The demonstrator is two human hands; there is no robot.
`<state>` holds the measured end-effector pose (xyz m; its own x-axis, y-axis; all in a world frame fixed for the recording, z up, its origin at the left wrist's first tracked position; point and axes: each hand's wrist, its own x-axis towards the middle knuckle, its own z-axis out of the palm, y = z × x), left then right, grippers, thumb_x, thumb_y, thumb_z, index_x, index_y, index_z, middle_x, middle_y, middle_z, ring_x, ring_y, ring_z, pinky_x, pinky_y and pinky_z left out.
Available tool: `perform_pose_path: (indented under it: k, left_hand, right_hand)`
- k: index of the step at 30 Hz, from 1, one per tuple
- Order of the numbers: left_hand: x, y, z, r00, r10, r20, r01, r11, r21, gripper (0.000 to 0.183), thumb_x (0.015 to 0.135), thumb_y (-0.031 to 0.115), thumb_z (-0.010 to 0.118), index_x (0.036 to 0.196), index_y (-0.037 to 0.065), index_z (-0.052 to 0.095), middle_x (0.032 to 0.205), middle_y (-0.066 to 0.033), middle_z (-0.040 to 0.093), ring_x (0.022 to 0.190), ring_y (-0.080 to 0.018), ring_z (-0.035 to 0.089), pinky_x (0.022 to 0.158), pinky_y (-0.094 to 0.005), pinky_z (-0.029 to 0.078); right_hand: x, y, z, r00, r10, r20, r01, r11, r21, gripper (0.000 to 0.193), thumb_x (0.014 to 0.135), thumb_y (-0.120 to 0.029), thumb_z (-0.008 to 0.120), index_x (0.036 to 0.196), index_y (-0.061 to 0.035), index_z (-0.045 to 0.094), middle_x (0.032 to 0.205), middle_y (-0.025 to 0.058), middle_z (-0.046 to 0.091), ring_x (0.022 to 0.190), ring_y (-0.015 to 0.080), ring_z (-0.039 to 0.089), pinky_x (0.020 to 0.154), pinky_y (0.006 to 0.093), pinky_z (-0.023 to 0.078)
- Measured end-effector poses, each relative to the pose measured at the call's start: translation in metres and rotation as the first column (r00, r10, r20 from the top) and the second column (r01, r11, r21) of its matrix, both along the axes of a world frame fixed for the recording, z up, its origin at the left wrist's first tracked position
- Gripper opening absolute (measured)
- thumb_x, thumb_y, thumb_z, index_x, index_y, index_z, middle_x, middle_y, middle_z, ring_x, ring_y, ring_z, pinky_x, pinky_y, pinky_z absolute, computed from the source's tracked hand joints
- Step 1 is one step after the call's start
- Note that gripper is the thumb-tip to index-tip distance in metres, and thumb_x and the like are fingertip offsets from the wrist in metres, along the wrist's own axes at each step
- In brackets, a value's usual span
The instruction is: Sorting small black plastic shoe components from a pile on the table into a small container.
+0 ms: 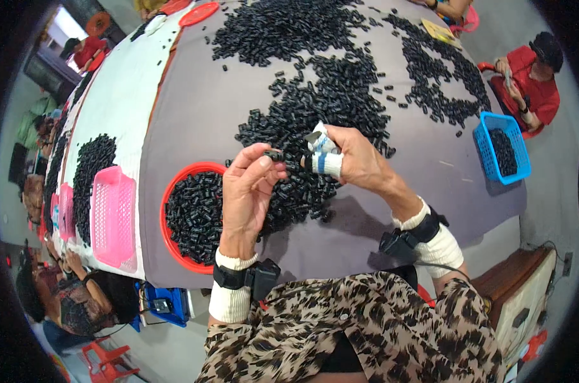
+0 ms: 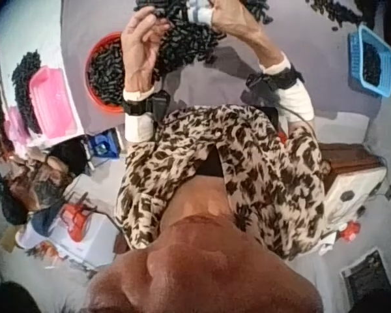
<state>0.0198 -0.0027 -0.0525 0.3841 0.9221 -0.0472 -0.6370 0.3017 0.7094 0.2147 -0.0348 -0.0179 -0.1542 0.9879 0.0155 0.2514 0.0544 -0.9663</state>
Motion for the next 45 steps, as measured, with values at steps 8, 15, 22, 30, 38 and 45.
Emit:
perform_pose_path:
  k: [8,15,22,30,38,45]
  left_hand:
    - [-0.007,-0.013,0.017,1.000,-0.020,0.013,0.018,0.994,0.104,0.016,0.082,0.003,0.058,0.097,0.000,0.055,0.088,-0.0093,0.062,0.076,-0.0158,0.061,0.071,-0.0276,0.051]
    - [-0.010,-0.017,0.034,0.994,-0.016,-0.110,0.034,0.985,0.167,0.016,0.083,0.002,0.059,0.099,0.000,0.056,0.089,-0.0101,0.063,0.074,-0.0167,0.062,0.069,-0.0281,0.052]
    - [-0.004,-0.011,0.049,0.994,-0.074,0.074,0.062,0.986,0.153,0.020,0.085,0.007,0.058,0.104,0.000,0.055,0.092,-0.0091,0.062,0.077,-0.0169,0.062,0.070,-0.0283,0.052]
    - [-0.001,-0.005,0.036,0.949,-0.181,0.258,0.168,0.983,0.070,0.026,0.088,0.011,0.056,0.111,0.000,0.052,0.091,-0.0058,0.061,0.078,-0.0141,0.058,0.073,-0.0268,0.048]
    - [0.002,-0.002,0.031,0.965,-0.166,0.203,0.154,0.985,0.072,0.026,0.088,0.010,0.055,0.111,-0.001,0.054,0.094,-0.0062,0.062,0.084,-0.0124,0.060,0.073,-0.0262,0.050]
    - [0.004,-0.003,0.031,0.972,-0.186,0.142,0.176,0.981,0.082,0.028,0.089,0.013,0.054,0.113,-0.001,0.053,0.100,-0.0092,0.062,0.087,-0.0138,0.060,0.076,-0.0286,0.050]
  right_hand:
    - [-0.033,0.001,0.025,0.990,0.056,-0.132,-0.044,0.995,0.092,0.015,0.082,-0.014,0.061,0.088,-0.0013,0.057,0.071,-0.0021,0.056,0.063,0.0043,0.047,0.056,0.0218,0.040]
    - [-0.034,0.013,0.043,0.994,0.077,-0.072,-0.074,0.996,0.044,0.015,0.081,-0.016,0.060,0.085,-0.0023,0.055,0.063,-0.0008,0.054,0.047,0.0045,0.046,0.041,0.0209,0.036]
    - [-0.036,0.023,0.071,0.993,0.115,0.024,-0.117,0.976,0.181,0.013,0.081,-0.013,0.060,0.088,-0.0030,0.055,0.064,0.0001,0.056,0.052,0.0044,0.048,0.044,0.0222,0.038]
    - [-0.017,0.019,0.054,0.996,0.066,-0.058,-0.065,0.998,0.022,0.020,0.081,-0.020,0.062,0.092,-0.0033,0.056,0.067,-0.0011,0.056,0.059,0.0053,0.048,0.052,0.0227,0.040]
    - [-0.019,0.021,0.037,0.978,0.192,0.086,-0.203,0.967,0.153,0.033,0.069,-0.028,0.075,0.083,-0.0034,0.056,0.068,0.0021,0.056,0.062,0.0090,0.048,0.059,0.0262,0.042]
    - [-0.019,0.020,0.037,0.965,0.200,0.169,-0.232,0.952,0.198,0.035,0.069,-0.031,0.073,0.079,-0.0019,0.055,0.065,0.0080,0.056,0.059,0.0172,0.053,0.057,0.0323,0.042]
